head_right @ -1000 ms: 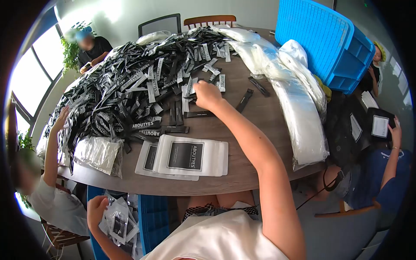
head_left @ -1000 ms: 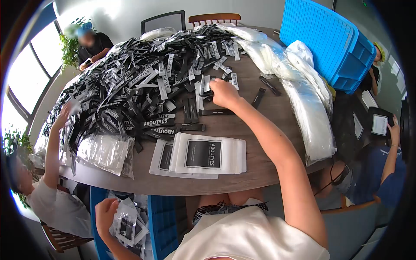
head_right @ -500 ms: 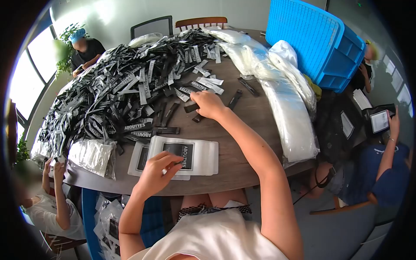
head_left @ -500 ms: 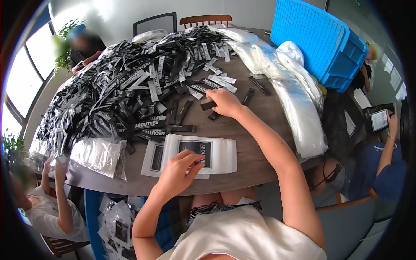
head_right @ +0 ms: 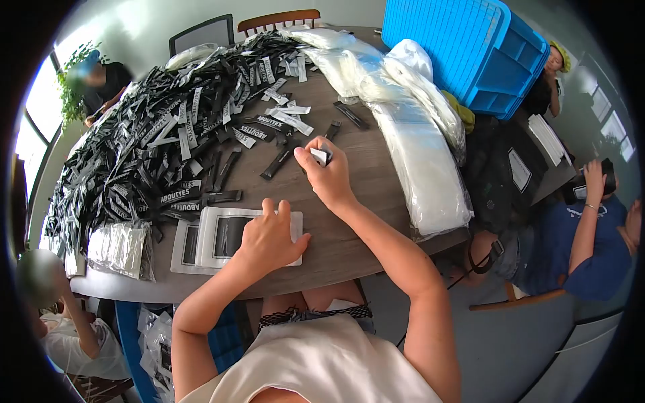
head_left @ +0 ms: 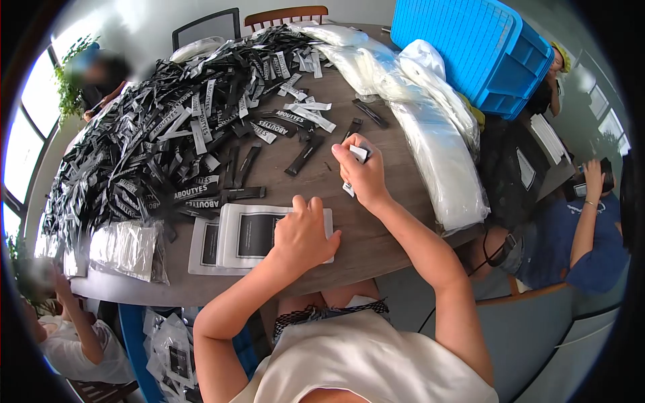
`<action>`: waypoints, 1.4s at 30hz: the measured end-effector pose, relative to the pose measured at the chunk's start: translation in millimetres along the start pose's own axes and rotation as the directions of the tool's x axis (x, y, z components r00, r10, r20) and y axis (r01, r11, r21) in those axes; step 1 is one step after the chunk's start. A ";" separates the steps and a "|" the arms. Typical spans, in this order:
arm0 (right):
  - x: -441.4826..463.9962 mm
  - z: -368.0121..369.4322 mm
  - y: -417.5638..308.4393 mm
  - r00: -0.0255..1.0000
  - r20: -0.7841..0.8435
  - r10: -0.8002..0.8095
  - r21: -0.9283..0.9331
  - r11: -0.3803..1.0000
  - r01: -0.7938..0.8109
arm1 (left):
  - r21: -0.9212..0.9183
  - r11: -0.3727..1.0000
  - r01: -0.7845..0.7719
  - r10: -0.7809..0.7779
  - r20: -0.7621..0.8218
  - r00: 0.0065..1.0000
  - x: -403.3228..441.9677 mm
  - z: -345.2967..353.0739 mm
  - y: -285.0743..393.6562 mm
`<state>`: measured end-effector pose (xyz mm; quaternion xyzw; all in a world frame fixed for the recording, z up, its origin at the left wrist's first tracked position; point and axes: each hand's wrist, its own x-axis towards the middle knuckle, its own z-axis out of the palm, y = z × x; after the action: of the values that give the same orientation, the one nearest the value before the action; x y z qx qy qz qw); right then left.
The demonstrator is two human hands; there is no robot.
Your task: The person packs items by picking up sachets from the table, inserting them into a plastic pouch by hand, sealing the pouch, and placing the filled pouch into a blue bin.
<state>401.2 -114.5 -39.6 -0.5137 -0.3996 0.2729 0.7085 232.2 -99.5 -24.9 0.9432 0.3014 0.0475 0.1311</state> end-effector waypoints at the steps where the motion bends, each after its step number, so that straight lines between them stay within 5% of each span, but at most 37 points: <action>1: -2.7 2.3 -4.1 0.999 0.027 -0.047 -0.009 0.999 0.047 | 0.004 1.000 0.003 -0.003 -0.022 1.000 0.6 0.2 -0.4; 4: -9.9 8.9 10.6 0.986 0.164 0.040 -0.161 0.987 -0.013 | -0.021 1.000 0.006 -0.007 -0.067 0.998 -0.2 0.1 -3.7; 6: -13.3 8.6 10.8 0.980 0.163 -0.115 -0.263 0.952 0.155 | -0.070 0.998 -0.001 -0.005 -0.080 0.997 -3.2 -6.5 -7.7; 9: -11.8 7.8 10.3 0.976 0.199 -0.090 -0.233 0.963 0.136 | -0.223 0.975 0.008 -0.031 -0.101 0.994 -8.9 -12.5 -15.8; 13: -12.1 11.7 12.3 0.971 0.210 -0.114 -0.356 0.916 0.185 | -0.515 0.851 0.097 -0.086 0.046 0.995 -7.6 -20.7 -35.8; 17: -26.3 17.3 -14.8 0.957 0.286 -0.052 -0.444 0.878 0.180 | -0.882 0.185 0.434 -0.138 0.413 0.900 -7.1 -16.3 -79.8; 20: -43.5 34.8 -26.4 0.932 0.358 -0.048 -0.349 0.919 0.182 | -0.926 -0.148 0.348 -0.086 0.362 0.928 -11.3 -24.9 -69.2; 21: -45.7 37.3 -24.5 0.912 0.411 -0.018 -0.398 0.896 0.197 | -0.935 -0.149 0.321 -0.091 0.337 0.937 -9.2 -16.6 -71.3; 25: -44.8 41.0 -16.5 0.821 0.431 -0.373 -0.455 0.696 0.555 | -0.981 0.112 0.159 -0.136 0.143 0.980 -5.8 -4.2 -65.5; 28: -38.0 24.5 -35.9 0.812 0.568 0.131 -0.358 0.928 0.101 | -0.949 0.270 0.162 -0.062 0.151 0.987 -6.5 -12.5 -60.6; 29: -34.3 15.7 -24.3 0.811 0.574 0.114 -0.321 0.942 0.095 | -0.928 0.334 0.164 -0.062 0.152 0.986 -6.2 -15.5 -60.0; 32: -32.8 12.6 -31.2 0.876 0.458 0.147 -0.445 0.892 0.083 | -0.976 0.217 -0.019 -0.030 -0.026 0.999 -6.6 -12.9 -51.0; 36: -42.9 28.4 -26.4 0.932 0.350 -0.094 -0.556 0.779 0.288 | -0.858 0.513 0.040 -0.180 -0.062 0.982 -7.4 -10.3 -43.0; 37: -44.4 30.3 -23.7 0.916 0.359 -0.177 -0.561 0.744 0.363 | -0.808 0.586 -0.058 -0.202 -0.215 0.956 -7.4 -10.7 -36.5; 40: -40.0 25.2 -30.0 0.879 0.297 -0.374 -0.575 0.665 0.477 | -0.489 0.854 -0.177 -0.086 -0.468 0.879 -12.6 -8.1 -33.6; 42: -40.0 24.4 -30.5 0.877 0.311 -0.365 -0.586 0.653 0.479 | -0.387 0.907 -0.166 -0.042 -0.475 0.879 -15.8 -14.4 -33.6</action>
<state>358.6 -143.7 -18.5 -0.5937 -0.6344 -0.0134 0.4948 198.1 -79.2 -20.5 0.8622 0.2759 0.3434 0.2500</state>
